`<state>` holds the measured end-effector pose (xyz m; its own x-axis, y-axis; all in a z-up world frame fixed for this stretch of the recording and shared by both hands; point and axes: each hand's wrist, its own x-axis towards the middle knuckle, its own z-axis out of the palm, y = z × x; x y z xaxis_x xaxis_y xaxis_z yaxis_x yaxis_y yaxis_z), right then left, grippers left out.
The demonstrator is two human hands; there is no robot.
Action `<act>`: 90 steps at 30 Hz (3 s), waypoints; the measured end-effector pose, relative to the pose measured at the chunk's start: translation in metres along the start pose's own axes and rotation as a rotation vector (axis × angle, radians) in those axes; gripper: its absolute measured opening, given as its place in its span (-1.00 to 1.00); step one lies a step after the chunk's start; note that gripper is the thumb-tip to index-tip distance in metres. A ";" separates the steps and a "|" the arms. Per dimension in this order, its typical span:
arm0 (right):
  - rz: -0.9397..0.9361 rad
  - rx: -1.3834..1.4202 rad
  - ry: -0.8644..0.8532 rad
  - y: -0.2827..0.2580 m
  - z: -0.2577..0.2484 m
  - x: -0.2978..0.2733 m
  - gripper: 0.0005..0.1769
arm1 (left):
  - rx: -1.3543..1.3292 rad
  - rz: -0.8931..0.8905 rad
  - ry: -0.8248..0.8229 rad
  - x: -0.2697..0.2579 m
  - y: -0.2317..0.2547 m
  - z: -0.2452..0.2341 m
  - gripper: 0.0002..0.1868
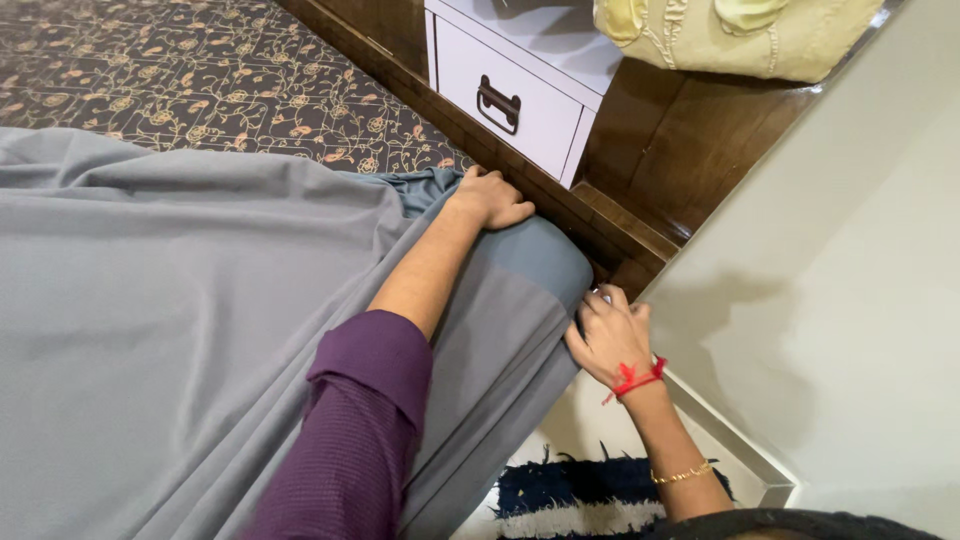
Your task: The person spreads a grey bedsheet over a mattress and tucks the edges into the bed frame by hand.
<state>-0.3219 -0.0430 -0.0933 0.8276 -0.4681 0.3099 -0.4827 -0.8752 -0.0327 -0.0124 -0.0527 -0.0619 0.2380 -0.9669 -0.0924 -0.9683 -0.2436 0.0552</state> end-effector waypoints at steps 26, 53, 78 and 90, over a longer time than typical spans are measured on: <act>-0.095 0.269 0.146 -0.039 -0.018 0.096 -0.06 | 0.015 -0.111 0.631 -0.023 0.009 0.005 -0.56; 0.182 0.067 0.086 -0.067 0.017 0.155 -0.25 | -0.065 -0.563 0.174 -0.094 -0.139 -0.048 -0.71; -0.080 0.073 0.303 -0.054 0.031 0.154 -0.63 | -0.158 -0.225 0.483 -0.326 -0.103 -0.037 -0.28; -0.048 -0.196 0.057 -0.027 0.062 0.182 -0.53 | 0.093 -0.799 0.735 -0.519 -0.110 0.039 -0.54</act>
<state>-0.1407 -0.1115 -0.0946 0.8358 -0.4141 0.3604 -0.4945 -0.8531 0.1666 -0.0328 0.4791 -0.0587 0.7587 -0.3487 0.5502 -0.5084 -0.8451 0.1653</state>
